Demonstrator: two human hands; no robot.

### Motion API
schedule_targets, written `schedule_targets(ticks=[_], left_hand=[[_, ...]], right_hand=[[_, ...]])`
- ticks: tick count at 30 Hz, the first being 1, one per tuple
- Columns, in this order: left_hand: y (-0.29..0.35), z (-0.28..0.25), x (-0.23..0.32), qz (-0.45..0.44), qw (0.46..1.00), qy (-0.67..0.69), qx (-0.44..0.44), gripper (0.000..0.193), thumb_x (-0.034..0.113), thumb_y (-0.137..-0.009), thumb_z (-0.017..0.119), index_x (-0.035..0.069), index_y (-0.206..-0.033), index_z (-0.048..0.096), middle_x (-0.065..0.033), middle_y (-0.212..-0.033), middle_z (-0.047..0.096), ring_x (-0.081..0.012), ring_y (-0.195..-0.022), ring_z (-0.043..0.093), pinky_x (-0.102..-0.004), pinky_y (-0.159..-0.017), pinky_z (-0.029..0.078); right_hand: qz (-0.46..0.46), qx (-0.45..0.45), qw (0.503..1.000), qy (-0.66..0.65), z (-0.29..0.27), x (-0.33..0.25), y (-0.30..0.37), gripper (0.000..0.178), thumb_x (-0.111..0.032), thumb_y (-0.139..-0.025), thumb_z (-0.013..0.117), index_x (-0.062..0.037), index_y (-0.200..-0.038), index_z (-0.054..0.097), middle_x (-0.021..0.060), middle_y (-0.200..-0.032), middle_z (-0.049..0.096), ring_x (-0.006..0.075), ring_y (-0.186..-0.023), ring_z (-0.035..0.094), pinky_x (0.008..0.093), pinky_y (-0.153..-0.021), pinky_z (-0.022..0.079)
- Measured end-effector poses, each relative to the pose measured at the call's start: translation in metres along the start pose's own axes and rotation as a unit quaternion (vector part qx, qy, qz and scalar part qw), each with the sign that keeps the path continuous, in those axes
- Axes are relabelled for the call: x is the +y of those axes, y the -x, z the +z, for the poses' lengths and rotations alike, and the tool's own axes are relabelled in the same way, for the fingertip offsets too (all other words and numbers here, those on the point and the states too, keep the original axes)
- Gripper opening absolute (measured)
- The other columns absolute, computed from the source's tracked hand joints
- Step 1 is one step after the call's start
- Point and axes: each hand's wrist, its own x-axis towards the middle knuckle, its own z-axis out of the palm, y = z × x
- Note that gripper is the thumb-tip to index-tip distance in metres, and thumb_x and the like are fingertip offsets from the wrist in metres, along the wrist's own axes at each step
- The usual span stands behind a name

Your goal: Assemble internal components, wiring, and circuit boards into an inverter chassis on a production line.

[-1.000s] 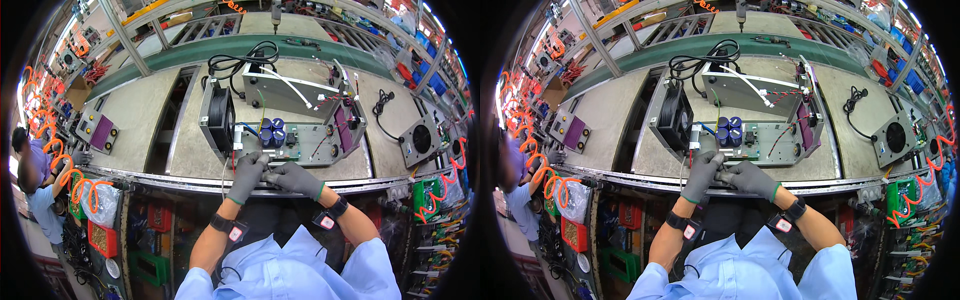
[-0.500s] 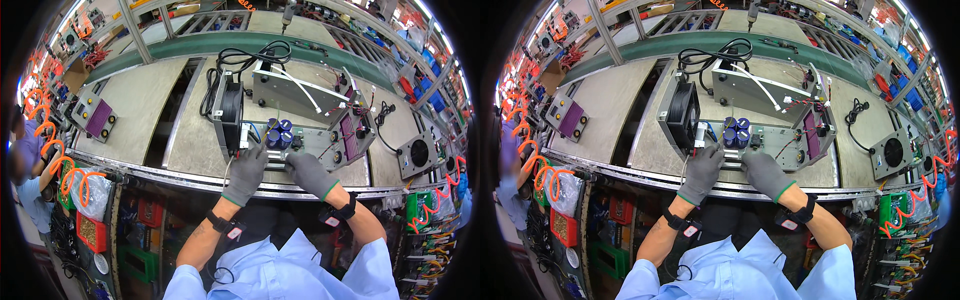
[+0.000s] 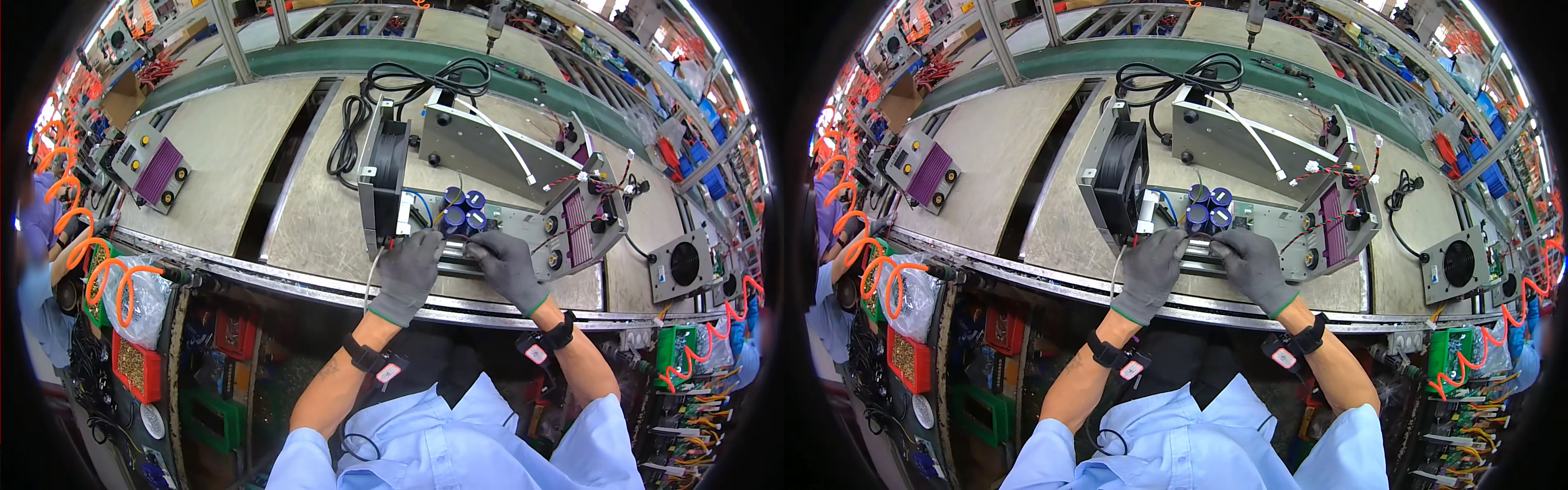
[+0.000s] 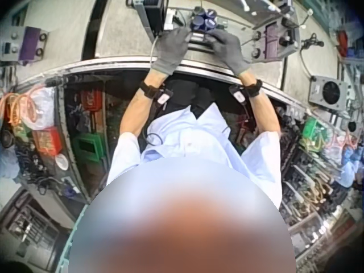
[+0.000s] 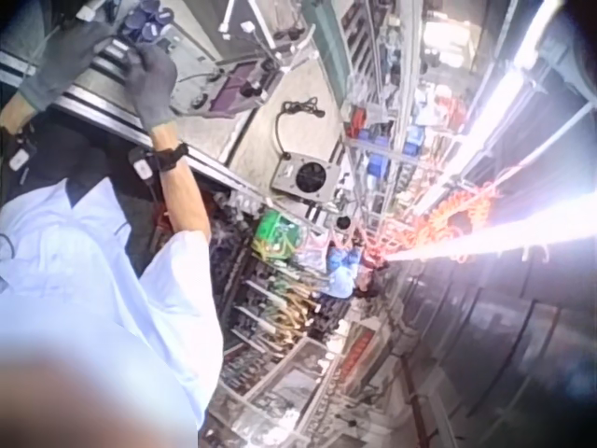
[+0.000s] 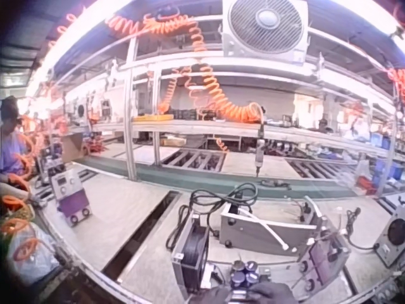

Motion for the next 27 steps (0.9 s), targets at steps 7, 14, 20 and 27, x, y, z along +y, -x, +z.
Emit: schedule_targets(ticks=[7,14,20,27], left_hand=[[0.000,0.003,-0.002,0.010,1.000,-0.010,0.019,0.007,0.018,-0.097,0.065,0.014,-0.102,0.063,-0.0052,-0.093,0.069,-0.0255,-0.078,0.070,-0.0387,-0.061,0.056],[0.003,0.000,-0.002,0.004,1.000,0.012,0.004,0.012,0.015,-0.097,0.066,0.011,-0.108,0.067,-0.0076,-0.097,0.072,-0.0275,-0.081,0.071,-0.0385,-0.066,0.057],[0.003,0.000,0.000,0.001,1.000,-0.003,-0.014,0.012,0.017,-0.096,0.069,0.011,-0.107,0.068,-0.0071,-0.100,0.072,-0.0283,-0.081,0.071,-0.0390,-0.065,0.056],[-0.002,0.000,0.003,-0.003,0.999,-0.001,-0.041,0.010,0.016,-0.095,0.067,0.013,-0.105,0.068,-0.0064,-0.101,0.071,-0.0278,-0.080,0.072,-0.0383,-0.064,0.057]], right_hand=[[-0.022,0.018,1.000,0.012,0.004,-0.002,-0.001,0.011,-0.008,-0.093,0.074,0.0009,-0.099,0.075,0.0129,-0.085,0.072,0.0223,-0.076,0.070,0.0347,-0.071,0.054],[-0.017,0.048,0.996,0.079,0.009,-0.010,0.008,0.011,-0.013,-0.091,0.077,-0.0051,-0.097,0.072,0.0125,-0.082,0.070,0.0262,-0.064,0.067,0.0362,-0.061,0.054],[0.032,0.107,0.992,0.065,0.022,-0.009,0.025,0.011,-0.011,-0.094,0.075,-0.0026,-0.099,0.070,0.0134,-0.075,0.068,0.0227,-0.062,0.067,0.0349,-0.059,0.052],[0.022,0.121,0.987,0.101,0.024,-0.006,0.029,0.011,-0.009,-0.093,0.074,-0.0037,-0.096,0.066,0.0163,-0.078,0.067,0.0344,-0.067,0.069,0.0418,-0.060,0.053]])
